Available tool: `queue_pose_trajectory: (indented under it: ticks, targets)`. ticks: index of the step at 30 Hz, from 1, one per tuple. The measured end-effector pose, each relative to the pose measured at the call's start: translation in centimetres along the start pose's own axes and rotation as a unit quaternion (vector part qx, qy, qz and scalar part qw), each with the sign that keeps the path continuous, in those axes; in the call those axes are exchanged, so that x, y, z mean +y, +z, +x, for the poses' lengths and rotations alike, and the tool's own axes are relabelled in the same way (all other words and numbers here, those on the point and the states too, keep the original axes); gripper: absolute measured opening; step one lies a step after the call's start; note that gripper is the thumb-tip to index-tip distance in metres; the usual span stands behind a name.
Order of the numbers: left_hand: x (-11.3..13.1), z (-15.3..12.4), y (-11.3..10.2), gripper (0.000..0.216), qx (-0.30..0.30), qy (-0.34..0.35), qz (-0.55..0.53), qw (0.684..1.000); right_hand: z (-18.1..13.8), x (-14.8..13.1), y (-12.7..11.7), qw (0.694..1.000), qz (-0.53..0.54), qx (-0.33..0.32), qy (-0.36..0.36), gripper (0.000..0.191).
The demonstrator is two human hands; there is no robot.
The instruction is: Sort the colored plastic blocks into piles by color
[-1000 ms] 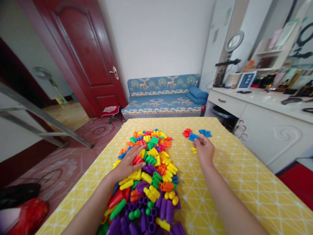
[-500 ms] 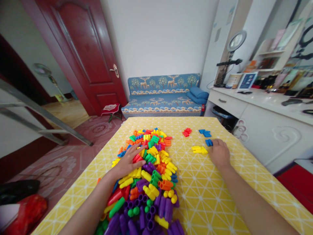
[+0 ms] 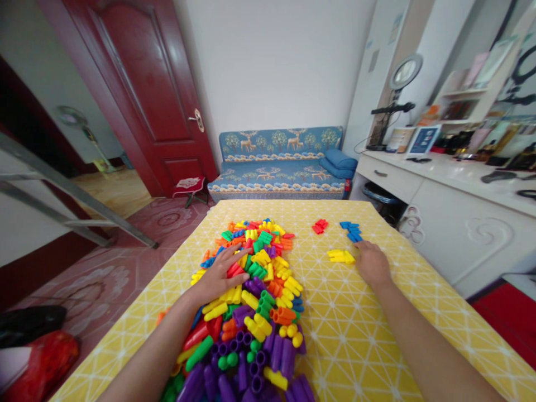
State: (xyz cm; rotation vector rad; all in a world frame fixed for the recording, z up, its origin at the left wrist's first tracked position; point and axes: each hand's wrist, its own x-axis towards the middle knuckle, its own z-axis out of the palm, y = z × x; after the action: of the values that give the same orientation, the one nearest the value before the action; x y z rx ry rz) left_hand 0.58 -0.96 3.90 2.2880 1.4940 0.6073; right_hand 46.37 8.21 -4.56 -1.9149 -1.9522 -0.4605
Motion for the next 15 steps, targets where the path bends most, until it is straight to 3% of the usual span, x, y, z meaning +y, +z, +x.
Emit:
queue_pose_trajectory:
  ticks: [15]
  targets:
    - [-0.21, 0.03, 0.16, 0.064, 0.003, 0.003, -0.002, 1.000, -0.52, -0.08, -0.19, 0.999, 0.016, 0.029, 0.036, 0.039]
